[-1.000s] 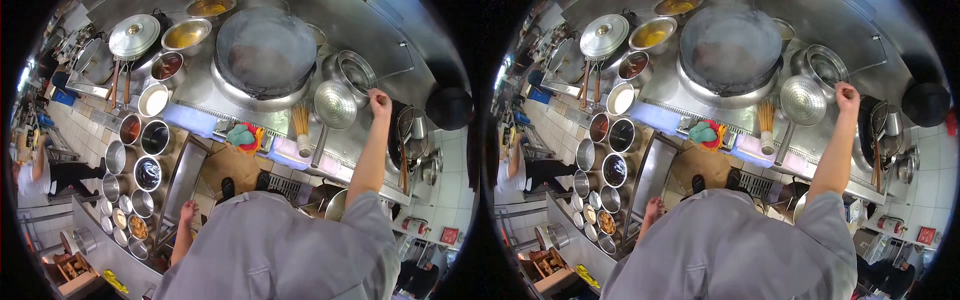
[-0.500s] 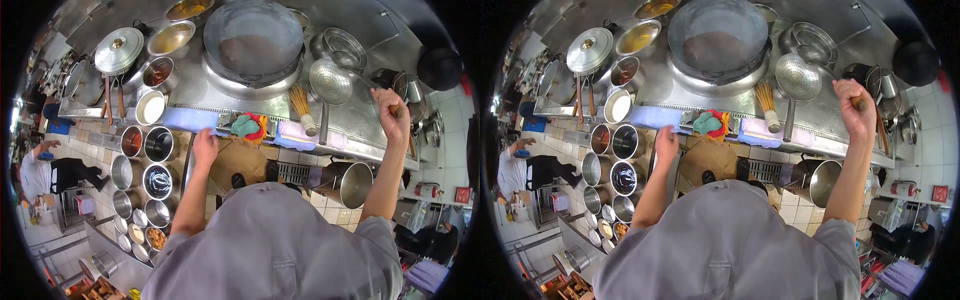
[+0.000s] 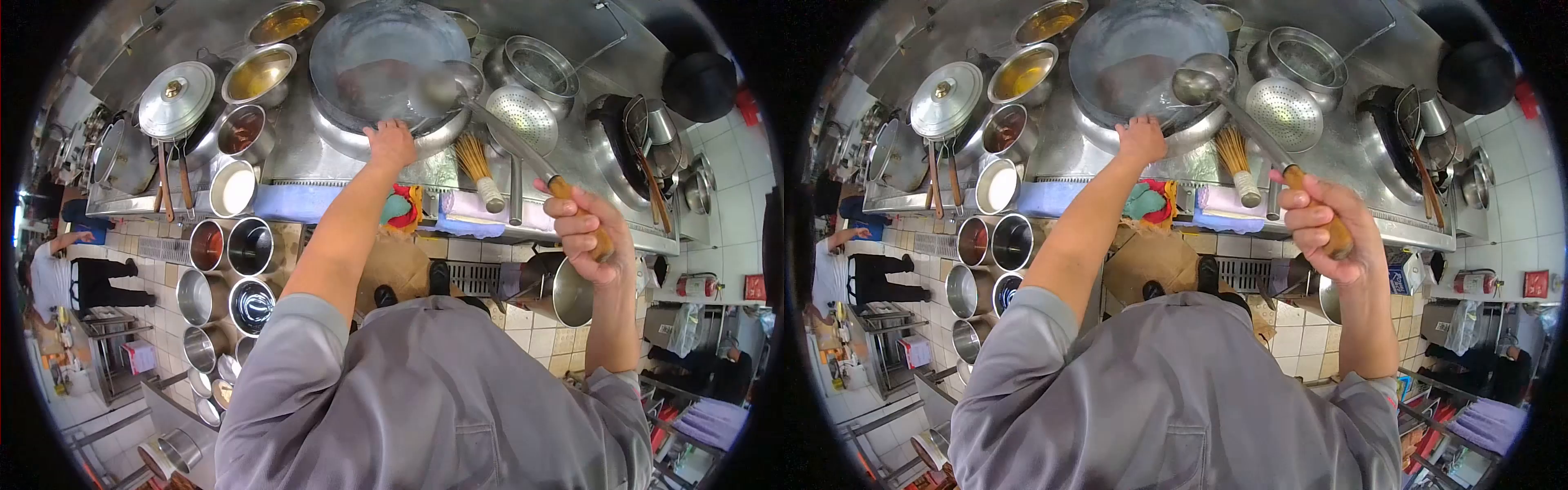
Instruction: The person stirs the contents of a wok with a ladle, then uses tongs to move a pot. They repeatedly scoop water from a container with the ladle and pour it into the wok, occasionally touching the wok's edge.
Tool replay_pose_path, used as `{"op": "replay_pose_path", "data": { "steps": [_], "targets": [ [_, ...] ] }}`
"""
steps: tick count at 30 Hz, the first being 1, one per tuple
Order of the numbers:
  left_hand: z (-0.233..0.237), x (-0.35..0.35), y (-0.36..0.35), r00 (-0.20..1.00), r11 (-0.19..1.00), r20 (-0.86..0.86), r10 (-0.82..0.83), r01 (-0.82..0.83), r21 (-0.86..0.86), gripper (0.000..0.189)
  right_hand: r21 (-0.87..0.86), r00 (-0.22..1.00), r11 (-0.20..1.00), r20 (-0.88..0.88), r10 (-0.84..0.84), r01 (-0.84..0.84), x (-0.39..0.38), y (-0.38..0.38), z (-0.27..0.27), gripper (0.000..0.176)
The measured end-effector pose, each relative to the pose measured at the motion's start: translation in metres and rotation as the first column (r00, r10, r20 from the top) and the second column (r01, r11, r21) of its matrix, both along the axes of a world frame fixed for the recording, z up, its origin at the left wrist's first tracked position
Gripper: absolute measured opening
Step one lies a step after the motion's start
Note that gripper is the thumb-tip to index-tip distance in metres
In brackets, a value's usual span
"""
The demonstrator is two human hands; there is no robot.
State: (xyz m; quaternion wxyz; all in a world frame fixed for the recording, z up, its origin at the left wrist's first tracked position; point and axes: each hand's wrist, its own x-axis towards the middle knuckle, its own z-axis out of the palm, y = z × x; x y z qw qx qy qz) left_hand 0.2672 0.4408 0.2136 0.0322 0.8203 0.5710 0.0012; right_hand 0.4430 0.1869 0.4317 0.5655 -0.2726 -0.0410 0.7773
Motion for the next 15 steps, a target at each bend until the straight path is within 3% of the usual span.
{"op": "replay_pose_path", "data": {
  "steps": [1, 3, 4, 6, 7, 8, 9, 10, 11, 12, 13, 14, 15],
  "targets": [
    [0.000, 0.001, 0.004, 1.000, 1.000, -0.001, -0.002, 0.002, -0.002, 0.048, -0.002, 1.000, 1.000, -0.001, -0.002, 0.002, -0.001, 0.000, -0.001, 0.033],
    [-0.002, -0.006, 0.010, 0.999, 0.995, -0.026, -0.040, 0.037, -0.093, 0.049, 0.053, 0.959, 0.994, 0.274, 0.078, -0.096, -0.001, 0.001, -0.004, 0.035],
    [-0.004, -0.013, 0.012, 0.999, 0.995, -0.026, -0.037, 0.034, -0.095, 0.049, 0.052, 0.959, 0.994, 0.273, 0.081, -0.099, 0.003, 0.003, -0.007, 0.035],
    [-0.003, -0.034, 0.009, 0.999, 0.999, -0.040, -0.028, 0.029, 0.023, 0.047, -0.004, 0.851, 0.988, 0.507, 0.135, -0.154, 0.014, 0.007, -0.020, 0.041],
    [-0.002, -0.049, 0.004, 0.999, 0.997, -0.042, 0.017, -0.014, 0.072, 0.045, -0.007, 0.851, 0.987, 0.504, 0.144, -0.162, 0.017, 0.006, -0.028, 0.041],
    [0.000, -0.068, -0.004, 0.997, 0.991, -0.044, 0.064, -0.058, 0.119, 0.043, -0.009, 0.682, 0.991, 0.725, 0.101, -0.137, 0.019, 0.004, -0.039, 0.045],
    [-0.002, -0.088, -0.014, 0.991, 0.982, 0.083, 0.101, -0.112, 0.155, 0.040, 0.000, 0.457, 0.993, 0.888, 0.052, -0.114, 0.022, 0.004, -0.052, 0.048],
    [-0.004, -0.111, -0.029, 0.969, 0.968, 0.209, 0.132, -0.172, 0.184, 0.037, 0.053, 0.358, 0.997, 0.933, -0.027, -0.064, 0.033, 0.005, -0.073, 0.053],
    [-0.014, -0.135, -0.044, 0.943, 0.969, 0.319, 0.099, -0.165, 0.186, 0.035, 0.052, 0.362, 0.996, 0.932, -0.021, -0.076, 0.049, 0.008, -0.092, 0.053],
    [-0.024, -0.157, -0.064, 0.903, 0.968, 0.425, 0.062, -0.158, 0.193, 0.033, 0.044, 0.307, 0.999, 0.950, -0.050, 0.028, 0.066, 0.014, -0.108, 0.054],
    [-0.027, -0.172, -0.097, 0.831, 0.974, 0.531, 0.165, -0.221, 0.043, 0.030, 0.043, 0.246, 0.990, 0.966, -0.075, 0.135, 0.078, 0.019, -0.118, 0.055],
    [-0.034, -0.186, -0.131, 0.757, 0.972, 0.613, 0.227, -0.218, -0.091, 0.030, 0.046, 0.246, 0.990, 0.966, -0.078, 0.131, 0.086, 0.024, -0.119, 0.055],
    [-0.052, -0.198, -0.167, 0.633, 0.931, 0.683, 0.364, -0.249, -0.266, 0.031, 0.036, 0.158, 0.988, 0.986, -0.060, 0.149, 0.095, 0.031, -0.118, 0.053]
  ]
}}
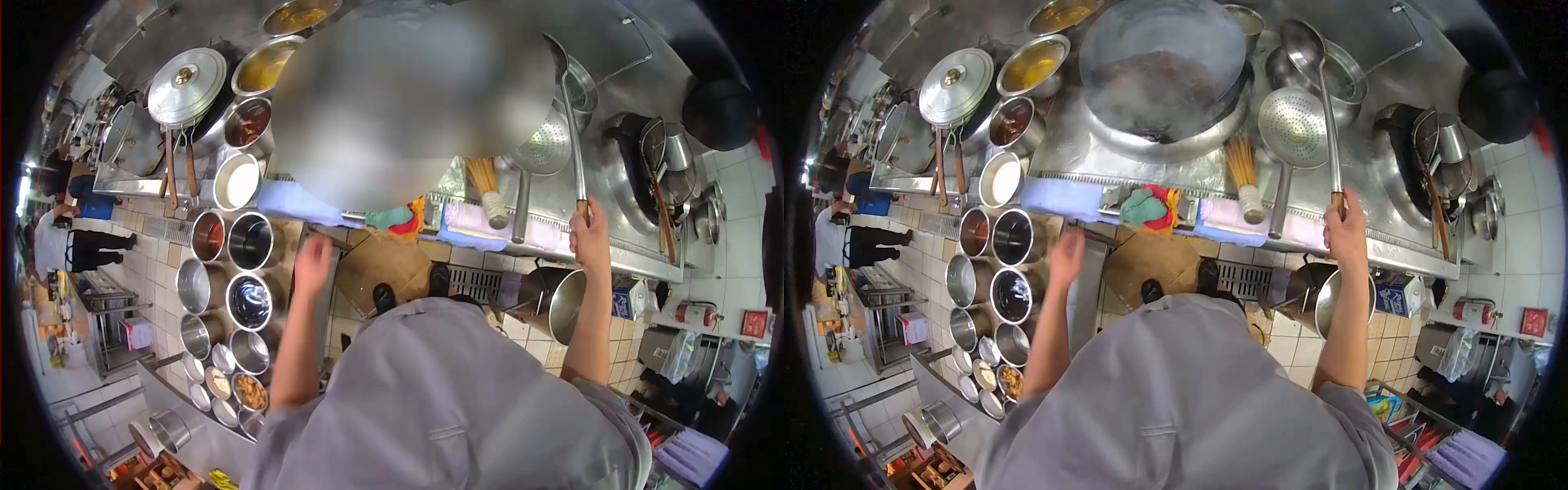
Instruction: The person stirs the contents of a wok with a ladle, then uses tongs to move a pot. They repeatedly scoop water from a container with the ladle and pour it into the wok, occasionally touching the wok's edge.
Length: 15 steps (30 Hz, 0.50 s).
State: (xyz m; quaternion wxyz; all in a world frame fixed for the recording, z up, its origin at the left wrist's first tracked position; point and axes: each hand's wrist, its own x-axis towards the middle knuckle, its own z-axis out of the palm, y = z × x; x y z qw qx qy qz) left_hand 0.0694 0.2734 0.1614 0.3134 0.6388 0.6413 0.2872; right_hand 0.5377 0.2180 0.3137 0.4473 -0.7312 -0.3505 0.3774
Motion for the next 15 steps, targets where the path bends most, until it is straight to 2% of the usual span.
{"op": "replay_pose_path", "data": {
  "steps": [1, 2, 3, 4, 6, 8, 11, 13, 14, 15],
  "targets": [
    [-0.020, -0.008, -0.046, 0.997, 0.997, -0.010, 0.073, -0.074, -0.039, 0.031, -0.023, 0.995, 0.999, 0.096, -0.033, 0.035, 0.010, 0.004, 0.003, 0.052],
    [-0.063, -0.027, -0.086, 0.994, 0.924, 0.014, 0.111, -0.098, -0.369, 0.032, -0.013, 0.992, 0.998, 0.118, -0.055, 0.056, 0.020, 0.011, 0.005, 0.052],
    [-0.133, -0.055, -0.140, 0.999, 0.934, -0.035, 0.002, -0.014, -0.356, 0.033, -0.001, 0.968, 0.997, 0.240, -0.081, 0.083, 0.032, 0.022, 0.004, 0.048],
    [-0.137, -0.053, -0.183, 0.975, 0.845, -0.214, -0.063, -0.062, -0.532, 0.033, 0.009, 0.930, 0.995, 0.353, -0.100, 0.103, 0.044, 0.036, 0.000, 0.045],
    [-0.171, -0.066, -0.245, 0.970, 0.783, -0.228, -0.087, -0.075, -0.617, 0.032, 0.103, 0.776, 0.991, 0.616, -0.134, 0.090, 0.095, 0.072, -0.024, 0.041],
    [-0.182, -0.072, -0.295, 0.976, 0.715, -0.212, -0.051, -0.113, -0.690, 0.031, 0.008, 0.641, 0.991, 0.762, -0.094, 0.136, 0.111, 0.111, -0.012, 0.040],
    [-0.181, -0.075, -0.325, 0.981, 0.662, -0.180, 0.073, -0.183, -0.727, 0.030, 0.004, 0.646, 0.988, 0.756, -0.103, 0.153, 0.129, 0.181, -0.020, 0.040],
    [-0.178, -0.077, -0.330, 0.974, 0.658, -0.156, 0.162, -0.224, -0.719, 0.029, -0.323, 0.748, 0.927, 0.660, 0.074, 0.193, 0.167, 0.234, -0.052, 0.023],
    [-0.177, -0.079, -0.328, 0.970, 0.669, -0.143, 0.198, -0.240, -0.703, 0.029, -0.326, 0.749, 0.929, 0.656, 0.091, 0.172, 0.175, 0.248, -0.054, 0.023],
    [-0.178, -0.081, -0.323, 0.965, 0.692, -0.133, 0.226, -0.254, -0.676, 0.028, -0.234, 0.985, 0.960, 0.103, -0.135, 0.156, 0.182, 0.262, -0.056, 0.013]
  ]
}}
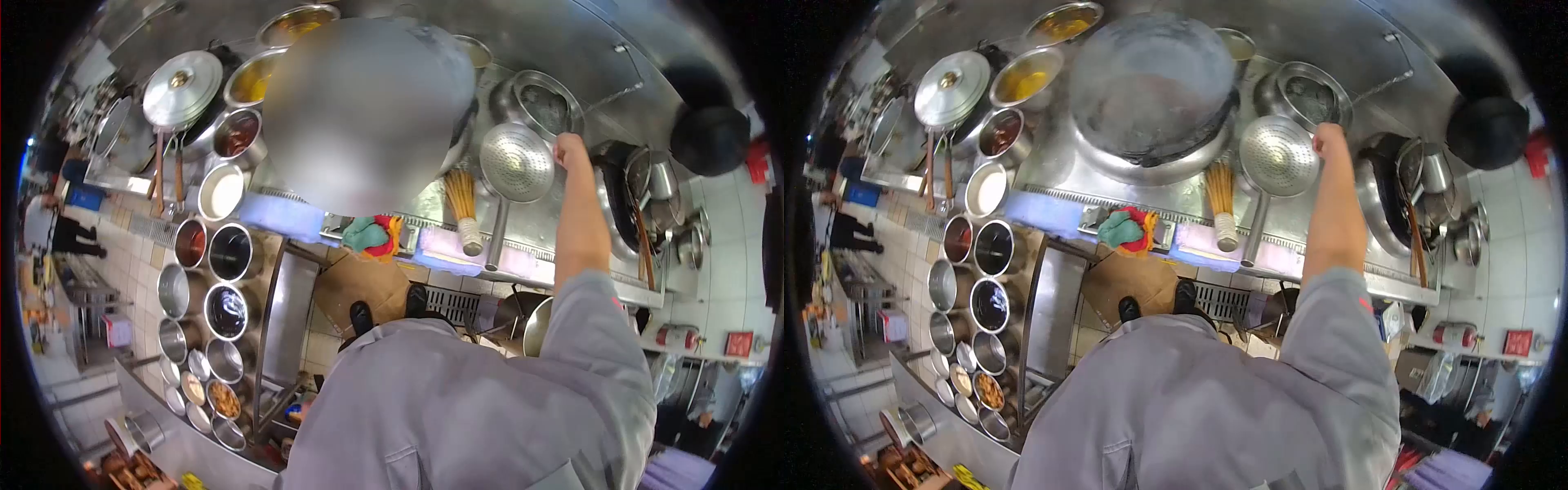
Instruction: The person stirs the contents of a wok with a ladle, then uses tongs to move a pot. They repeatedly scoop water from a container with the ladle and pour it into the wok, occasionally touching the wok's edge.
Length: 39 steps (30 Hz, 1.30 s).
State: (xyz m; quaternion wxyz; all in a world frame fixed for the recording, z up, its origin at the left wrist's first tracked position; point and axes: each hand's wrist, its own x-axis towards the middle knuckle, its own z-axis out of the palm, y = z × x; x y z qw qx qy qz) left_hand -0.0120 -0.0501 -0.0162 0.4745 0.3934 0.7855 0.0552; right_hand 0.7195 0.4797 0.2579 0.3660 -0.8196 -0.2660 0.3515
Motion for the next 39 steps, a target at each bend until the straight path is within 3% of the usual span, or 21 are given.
{"op": "replay_pose_path", "data": {
  "steps": [1, 2, 3, 4, 6, 7, 8, 9, 11, 14, 15, 20, 26, 31, 34, 39],
  "targets": [
    [0.002, -0.003, 0.007, 1.000, 0.999, -0.002, 0.007, -0.007, 0.051, 0.028, 0.123, 0.806, 0.970, -0.584, -0.098, 0.208, 0.007, 0.013, -0.001, 0.007],
    [0.001, -0.008, 0.020, 0.997, 0.979, -0.027, -0.075, 0.078, 0.190, 0.028, 0.134, 0.475, 0.919, -0.878, -0.064, 0.372, 0.028, 0.020, -0.002, 0.008],
    [-0.001, -0.012, 0.033, 0.986, 0.933, -0.078, -0.147, 0.164, 0.319, 0.027, 0.058, 0.058, 0.853, -0.998, 0.033, 0.519, 0.043, 0.028, -0.006, 0.014],
    [-0.001, -0.014, 0.049, 0.994, 0.910, -0.047, -0.102, 0.112, 0.400, 0.027, 0.057, 0.005, 0.830, -0.998, 0.064, 0.555, 0.028, 0.017, 0.012, 0.014],
    [0.030, 0.006, 0.097, 0.914, 0.853, 0.144, 0.380, -0.406, 0.327, 0.024, 0.089, -0.092, 0.809, -0.980, 0.174, 0.581, 0.016, -0.007, 0.029, 0.012],
    [0.043, 0.010, 0.117, 0.944, 0.868, 0.049, 0.327, -0.320, 0.381, 0.023, 0.127, -0.138, 0.808, -0.959, 0.248, 0.575, 0.020, -0.014, 0.027, 0.010],
    [0.052, 0.014, 0.136, 0.962, 0.877, -0.051, 0.270, -0.224, 0.424, 0.021, 0.052, -0.329, 0.855, -0.909, 0.255, 0.517, 0.004, -0.036, 0.049, 0.009],
    [0.058, 0.018, 0.154, 0.975, 0.874, -0.078, 0.210, -0.151, 0.462, 0.019, 0.002, -0.368, 0.830, -0.896, 0.250, 0.558, 0.008, -0.044, 0.054, 0.018],
    [0.083, 0.036, 0.192, 0.986, 0.856, -0.130, 0.105, -0.023, 0.516, 0.014, -0.013, -0.424, 0.810, -0.857, 0.294, 0.587, -0.018, -0.077, 0.088, 0.045],
    [0.140, 0.078, 0.249, 0.980, 0.765, -0.198, -0.007, 0.132, 0.631, 0.011, 0.105, -0.371, 0.743, -0.815, 0.446, 0.661, -0.052, -0.117, 0.127, 0.071],
    [0.141, 0.084, 0.267, 0.974, 0.708, -0.216, -0.064, 0.196, 0.679, 0.010, 0.081, -0.409, 0.744, -0.794, 0.450, 0.663, -0.057, -0.127, 0.137, 0.070],
    [0.176, 0.133, 0.336, 0.887, 0.354, -0.385, -0.255, 0.456, 0.817, 0.019, 0.159, -0.288, 0.701, -0.831, 0.475, 0.696, -0.111, -0.182, 0.169, 0.065],
    [0.210, 0.189, 0.389, 0.804, 0.379, -0.474, -0.358, 0.589, 0.714, 0.038, 0.182, -0.223, 0.741, -0.884, 0.411, 0.646, -0.183, -0.242, 0.169, 0.055],
    [0.215, 0.224, 0.429, 0.641, 0.354, -0.661, -0.389, 0.767, 0.536, 0.058, 0.169, -0.172, 0.806, -0.933, 0.317, 0.567, -0.230, -0.281, 0.166, 0.042],
    [0.201, 0.246, 0.456, 0.591, 0.305, -0.733, -0.337, 0.805, 0.509, 0.061, 0.133, -0.284, 0.863, -0.910, 0.301, 0.488, -0.256, -0.296, 0.171, 0.039],
    [0.200, 0.270, 0.477, 0.506, 0.320, -0.793, -0.340, 0.855, 0.408, 0.054, 0.155, -0.298, 0.919, -0.915, 0.271, 0.362, -0.282, -0.302, 0.166, 0.039]
  ]
}}
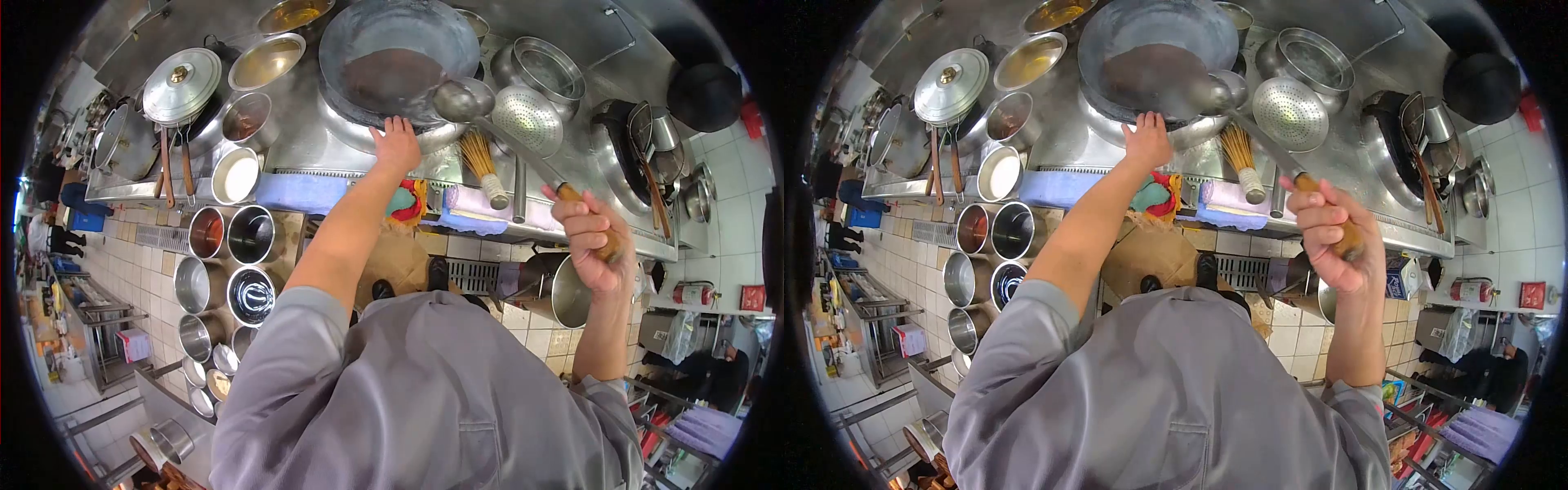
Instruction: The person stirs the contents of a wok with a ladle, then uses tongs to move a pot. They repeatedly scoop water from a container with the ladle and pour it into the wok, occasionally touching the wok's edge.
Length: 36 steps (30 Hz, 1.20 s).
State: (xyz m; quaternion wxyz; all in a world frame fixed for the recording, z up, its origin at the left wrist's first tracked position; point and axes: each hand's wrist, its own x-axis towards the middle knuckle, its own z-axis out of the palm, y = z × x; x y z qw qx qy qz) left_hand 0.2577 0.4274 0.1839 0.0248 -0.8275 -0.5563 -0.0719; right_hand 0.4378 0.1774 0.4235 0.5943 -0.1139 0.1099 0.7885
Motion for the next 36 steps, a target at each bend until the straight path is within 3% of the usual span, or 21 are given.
{"op": "replay_pose_path", "data": {
  "steps": [4, 6, 8, 10, 11, 12, 14, 15, 16, 17, 18, 19, 20, 21, 22, 24, 26, 28, 33, 35, 36],
  "targets": [
    [0.009, 0.005, 0.009, 0.998, 0.992, -0.029, -0.059, 0.055, -0.117, 0.049, -0.013, 0.953, 0.993, 0.278, 0.117, -0.118, -0.011, 0.005, -0.006, 0.033],
    [0.008, -0.005, 0.014, 0.999, 0.993, -0.034, -0.029, 0.025, -0.112, 0.050, 0.009, 0.752, 0.975, 0.639, 0.164, -0.221, -0.011, 0.007, -0.011, 0.030],
    [0.008, -0.025, 0.017, 0.999, 0.994, -0.041, 0.006, -0.011, -0.112, 0.050, -0.020, 0.678, 0.968, 0.709, 0.191, -0.252, -0.006, 0.008, -0.022, 0.031],
    [0.017, -0.057, 0.017, 0.973, 0.947, -0.177, 0.147, -0.191, -0.258, 0.053, -0.065, 0.399, 0.957, 0.899, 0.179, -0.281, 0.002, 0.005, -0.034, 0.035],
    [0.020, -0.076, 0.010, 0.980, 0.960, -0.089, 0.181, -0.195, -0.199, 0.054, -0.096, 0.246, 0.966, 0.957, 0.156, -0.240, 0.003, 0.004, -0.041, 0.044],
    [0.021, -0.098, 0.000, 0.978, 0.969, 0.000, 0.208, -0.206, -0.136, 0.055, -0.100, 0.250, 0.963, 0.954, 0.164, -0.251, 0.009, 0.004, -0.055, 0.044],
    [0.009, -0.140, -0.018, 0.927, 0.980, 0.323, 0.191, -0.163, -0.112, 0.049, -0.007, 0.086, 0.996, 0.996, 0.015, -0.091, 0.033, 0.007, -0.097, 0.050],
    [0.006, -0.155, -0.039, 0.882, 0.981, 0.433, 0.188, -0.143, -0.134, 0.044, -0.058, -0.045, 0.998, 0.997, 0.057, -0.031, 0.046, 0.013, -0.116, 0.052],
    [0.000, -0.169, -0.067, 0.823, 0.981, 0.538, 0.183, -0.117, -0.155, 0.040, -0.060, -0.040, 0.998, 0.997, 0.059, -0.030, 0.053, 0.016, -0.122, 0.052],
    [-0.019, -0.180, -0.095, 0.762, 0.941, 0.571, 0.305, -0.152, -0.301, 0.035, -0.076, -0.160, 0.997, 0.984, 0.079, 0.024, 0.059, 0.021, -0.125, 0.050],
    [-0.033, -0.191, -0.128, 0.671, 0.890, 0.644, 0.367, -0.053, -0.453, 0.034, -0.085, -0.278, 0.993, 0.955, 0.105, 0.082, 0.066, 0.026, -0.128, 0.049],
    [-0.054, -0.196, -0.168, 0.655, 0.862, 0.609, 0.447, -0.134, -0.489, 0.027, -0.038, -0.238, 0.991, 0.969, 0.068, 0.129, 0.075, 0.032, -0.136, 0.047],
    [-0.077, -0.200, -0.211, 0.544, 0.796, 0.629, 0.555, -0.128, -0.592, 0.030, -0.031, -0.249, 0.989, 0.966, 0.066, 0.145, 0.081, 0.039, -0.143, 0.047],
    [-0.113, -0.214, -0.254, 0.639, 0.721, 0.474, 0.606, -0.189, -0.667, 0.035, -0.036, -0.300, 0.982, 0.950, 0.091, 0.183, 0.088, 0.047, -0.148, 0.048],
    [-0.153, -0.230, -0.301, 0.750, 0.551, 0.200, 0.631, -0.252, -0.796, 0.034, -0.038, -0.349, 0.975, 0.930, 0.115, 0.220, 0.096, 0.056, -0.146, 0.048],
    [-0.209, -0.263, -0.410, 0.756, 0.475, 0.075, 0.650, -0.327, -0.817, 0.032, -0.096, -0.452, 0.964, 0.869, 0.202, 0.247, 0.121, 0.078, -0.139, 0.044],
    [-0.219, -0.283, -0.477, 0.744, 0.354, -0.053, 0.666, -0.378, -0.855, 0.031, 0.087, -0.771, 0.976, 0.629, 0.101, 0.199, 0.157, 0.108, -0.152, 0.042],
    [-0.209, -0.296, -0.519, 0.680, 0.238, -0.130, 0.721, -0.420, -0.876, 0.031, 0.130, -0.839, 0.964, 0.529, 0.128, 0.230, 0.187, 0.146, -0.152, 0.042],
    [-0.195, -0.305, -0.533, 0.564, 0.243, -0.070, 0.823, -0.461, -0.854, 0.029, -0.003, -0.861, 0.944, 0.410, 0.302, 0.330, 0.242, 0.264, -0.177, 0.029],
    [-0.203, -0.303, -0.501, 0.603, 0.362, 0.024, 0.797, -0.446, -0.818, 0.028, -0.267, -0.384, 0.928, 0.853, 0.353, 0.260, 0.273, 0.306, -0.195, 0.006],
    [-0.206, -0.302, -0.481, 0.620, 0.430, 0.092, 0.779, -0.423, -0.798, 0.028, -0.201, 0.100, 0.917, 0.979, 0.177, 0.346, 0.273, 0.312, -0.190, 0.011]
  ]
}}
